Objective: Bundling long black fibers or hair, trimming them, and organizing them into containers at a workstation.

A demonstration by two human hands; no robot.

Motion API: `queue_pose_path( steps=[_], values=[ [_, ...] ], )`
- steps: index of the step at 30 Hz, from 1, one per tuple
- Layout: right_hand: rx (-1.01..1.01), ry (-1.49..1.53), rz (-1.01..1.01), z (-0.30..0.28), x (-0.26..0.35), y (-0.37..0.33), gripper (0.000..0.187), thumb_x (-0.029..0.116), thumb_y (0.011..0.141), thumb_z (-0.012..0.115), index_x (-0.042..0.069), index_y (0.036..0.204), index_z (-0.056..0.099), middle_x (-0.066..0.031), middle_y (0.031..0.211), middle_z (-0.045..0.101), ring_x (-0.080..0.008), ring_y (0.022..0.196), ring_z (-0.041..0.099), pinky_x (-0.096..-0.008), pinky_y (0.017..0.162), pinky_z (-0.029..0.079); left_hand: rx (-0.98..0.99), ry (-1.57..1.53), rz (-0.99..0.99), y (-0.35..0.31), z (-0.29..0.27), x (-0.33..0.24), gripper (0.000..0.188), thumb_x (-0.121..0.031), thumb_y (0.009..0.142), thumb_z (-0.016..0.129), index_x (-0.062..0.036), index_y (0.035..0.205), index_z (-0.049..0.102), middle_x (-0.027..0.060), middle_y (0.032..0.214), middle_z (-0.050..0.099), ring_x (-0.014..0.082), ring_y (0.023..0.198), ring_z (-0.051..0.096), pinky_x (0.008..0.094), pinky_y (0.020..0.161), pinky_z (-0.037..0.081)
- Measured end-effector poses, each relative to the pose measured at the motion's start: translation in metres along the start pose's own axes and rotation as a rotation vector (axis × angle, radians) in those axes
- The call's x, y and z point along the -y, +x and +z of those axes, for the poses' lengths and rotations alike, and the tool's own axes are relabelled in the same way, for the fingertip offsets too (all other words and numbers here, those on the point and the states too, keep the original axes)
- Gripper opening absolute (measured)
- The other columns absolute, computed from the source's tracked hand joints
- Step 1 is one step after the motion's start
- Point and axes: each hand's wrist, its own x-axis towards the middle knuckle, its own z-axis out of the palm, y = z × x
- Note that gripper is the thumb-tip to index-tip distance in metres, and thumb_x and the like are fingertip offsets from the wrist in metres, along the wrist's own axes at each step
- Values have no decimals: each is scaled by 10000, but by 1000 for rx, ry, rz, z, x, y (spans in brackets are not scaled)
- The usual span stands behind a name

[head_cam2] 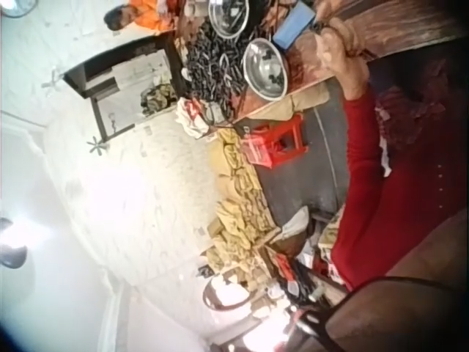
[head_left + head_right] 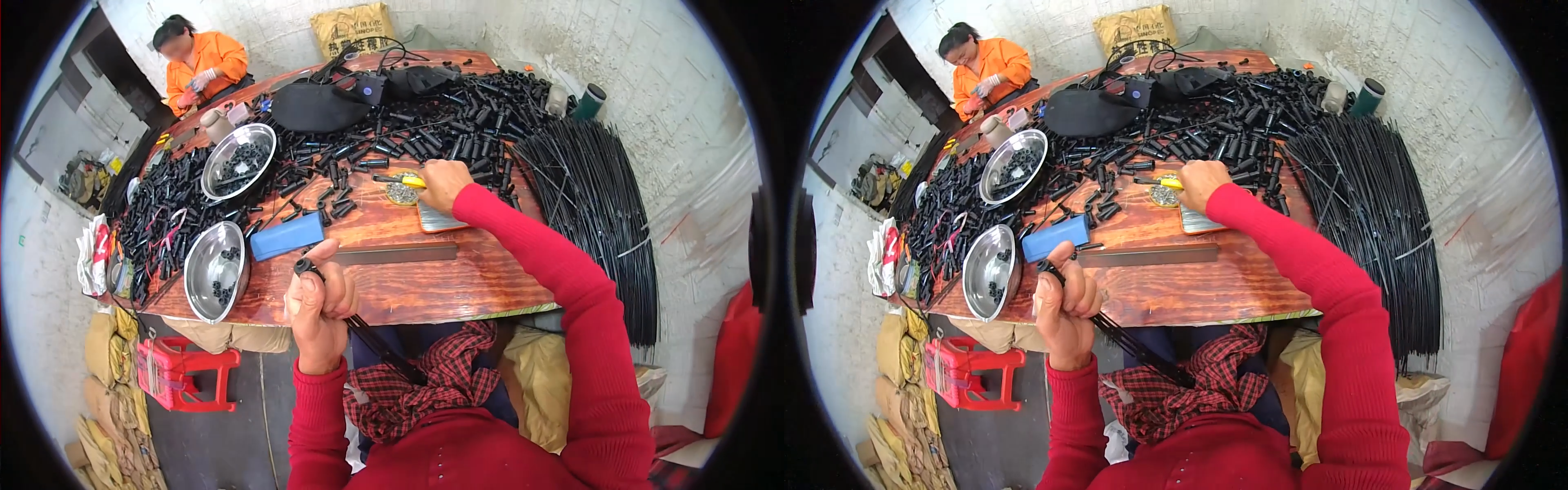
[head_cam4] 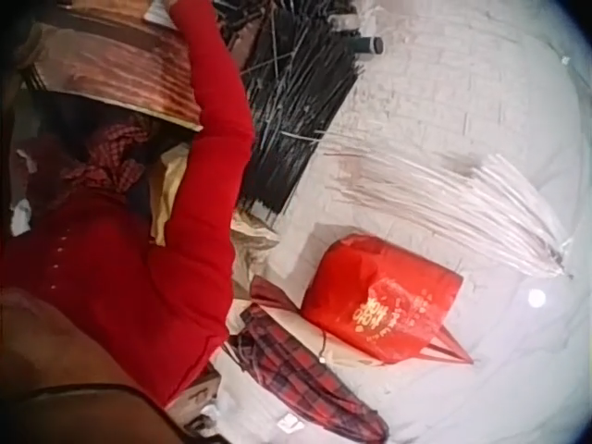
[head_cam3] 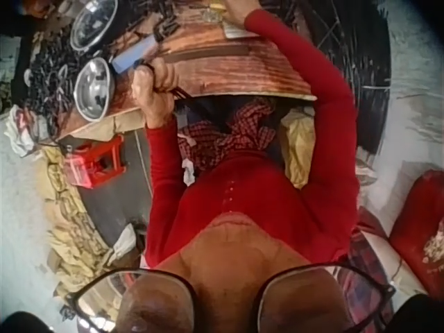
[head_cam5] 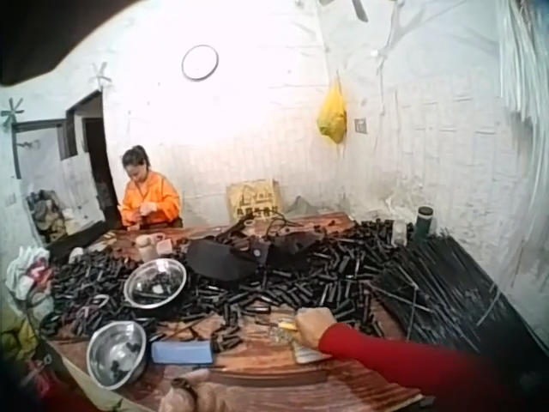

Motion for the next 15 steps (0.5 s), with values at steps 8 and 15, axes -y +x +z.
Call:
queue_pose_path(
  steps=[8,15],
  values=[
    [161,-111,53,13,6,26,220,231,760,731,23,827,762,-200,827,725,-359,800,722,-454,729,583,-58,-14,8,4,-10,0,473,-338,1043,579,-6,1374,519,-59,678,293,49,543,262,226,484,203],
    [204,34,167,12,3,28,303,273,733,736,131,996,788,-155,858,742,-341,843,725,-455,769,582,-110,-60,-18,7,-13,1,475,-320,1011,638,31,1316,541,-46,672,337,57,547,281,249,497,228]
  ],
)
